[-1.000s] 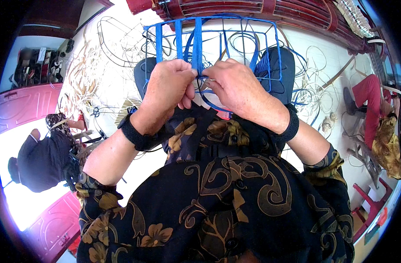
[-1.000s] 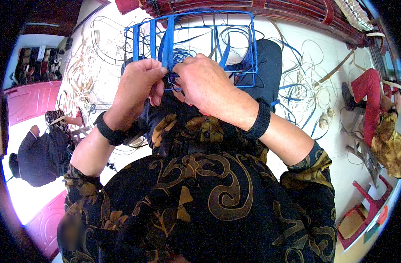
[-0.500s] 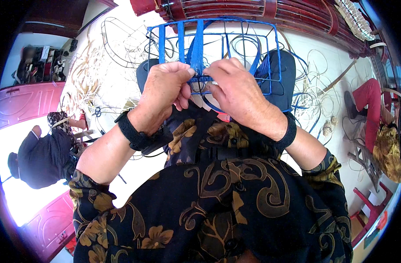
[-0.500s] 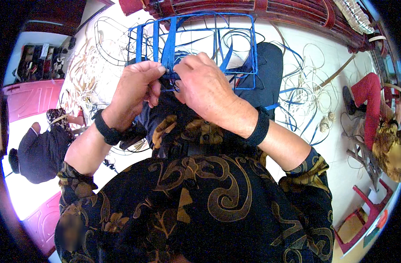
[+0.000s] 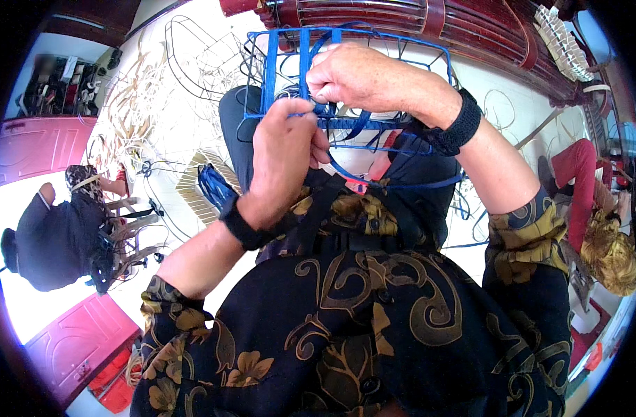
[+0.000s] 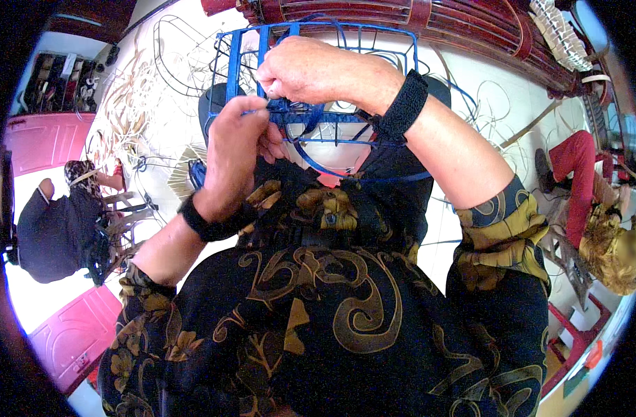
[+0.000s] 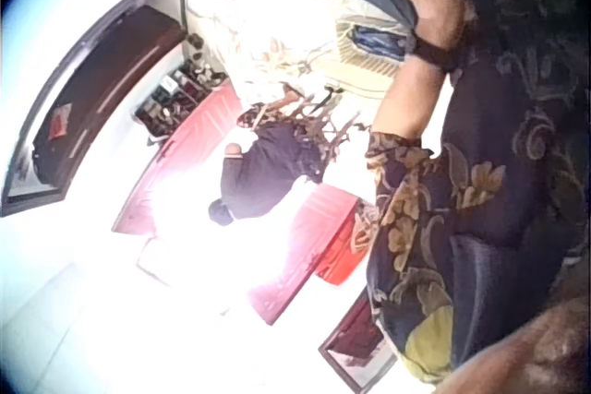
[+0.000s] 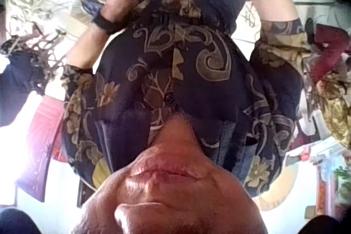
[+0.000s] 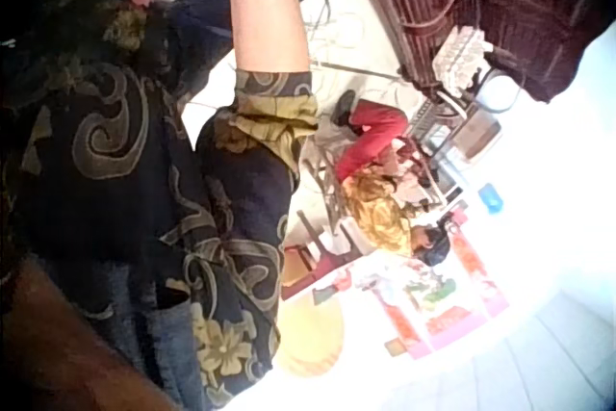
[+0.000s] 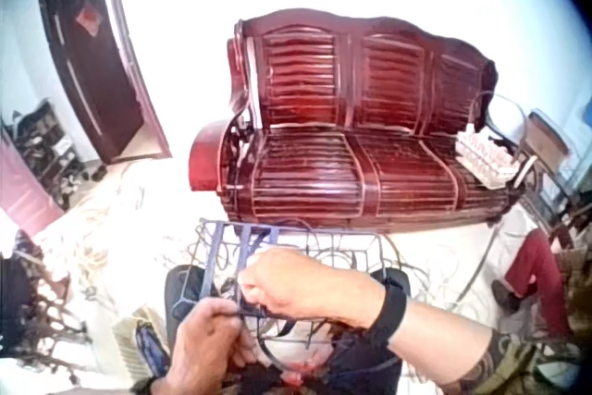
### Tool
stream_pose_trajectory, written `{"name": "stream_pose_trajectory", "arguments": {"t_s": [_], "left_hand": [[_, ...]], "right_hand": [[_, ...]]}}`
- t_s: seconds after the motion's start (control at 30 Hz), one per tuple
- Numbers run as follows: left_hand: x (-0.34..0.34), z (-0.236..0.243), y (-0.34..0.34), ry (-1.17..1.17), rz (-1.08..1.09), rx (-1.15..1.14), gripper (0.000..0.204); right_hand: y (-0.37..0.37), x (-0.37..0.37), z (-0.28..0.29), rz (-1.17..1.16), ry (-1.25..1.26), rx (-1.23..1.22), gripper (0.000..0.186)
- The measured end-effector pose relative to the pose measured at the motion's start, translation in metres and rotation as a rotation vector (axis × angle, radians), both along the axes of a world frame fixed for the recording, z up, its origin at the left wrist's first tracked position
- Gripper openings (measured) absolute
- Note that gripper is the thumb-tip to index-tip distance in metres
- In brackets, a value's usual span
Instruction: The person weaves a blue plastic basket by hand, threading blue plastic straps through a metal wire frame and pulling them tight.
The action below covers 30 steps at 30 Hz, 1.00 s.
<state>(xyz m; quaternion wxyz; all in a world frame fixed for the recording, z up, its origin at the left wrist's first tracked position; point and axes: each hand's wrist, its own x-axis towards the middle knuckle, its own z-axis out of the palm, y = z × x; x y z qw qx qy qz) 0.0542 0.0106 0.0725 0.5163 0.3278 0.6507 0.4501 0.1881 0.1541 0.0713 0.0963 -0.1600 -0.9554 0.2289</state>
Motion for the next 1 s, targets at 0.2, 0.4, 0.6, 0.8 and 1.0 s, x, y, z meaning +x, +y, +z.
{"name": "stream_pose_trajectory", "arguments": {"t_s": [0.2,0.4,0.6,0.8,1.0], "left_hand": [[-0.021,-0.032,-0.038,-0.408,-0.042,0.007,0.038],[-0.015,-0.050,-0.020,-0.938,-0.179,0.064,0.043],[-0.008,-0.049,-0.017,-0.606,-0.051,-0.022,0.019],[0.003,-0.037,-0.021,-0.204,-0.011,0.029,0.017],[0.002,-0.033,-0.021,-0.080,-0.046,0.020,0.017]], "right_hand": [[-0.009,-0.010,-0.008,-0.010,-0.012,0.125,0.014],[-0.011,-0.017,0.011,0.014,-0.280,0.008,0.017],[-0.009,-0.018,0.014,0.056,-0.308,0.030,0.015],[-0.011,-0.009,0.006,0.042,-0.168,0.028,0.013],[-0.031,0.003,-0.002,-0.073,0.046,0.020,0.009]]}}
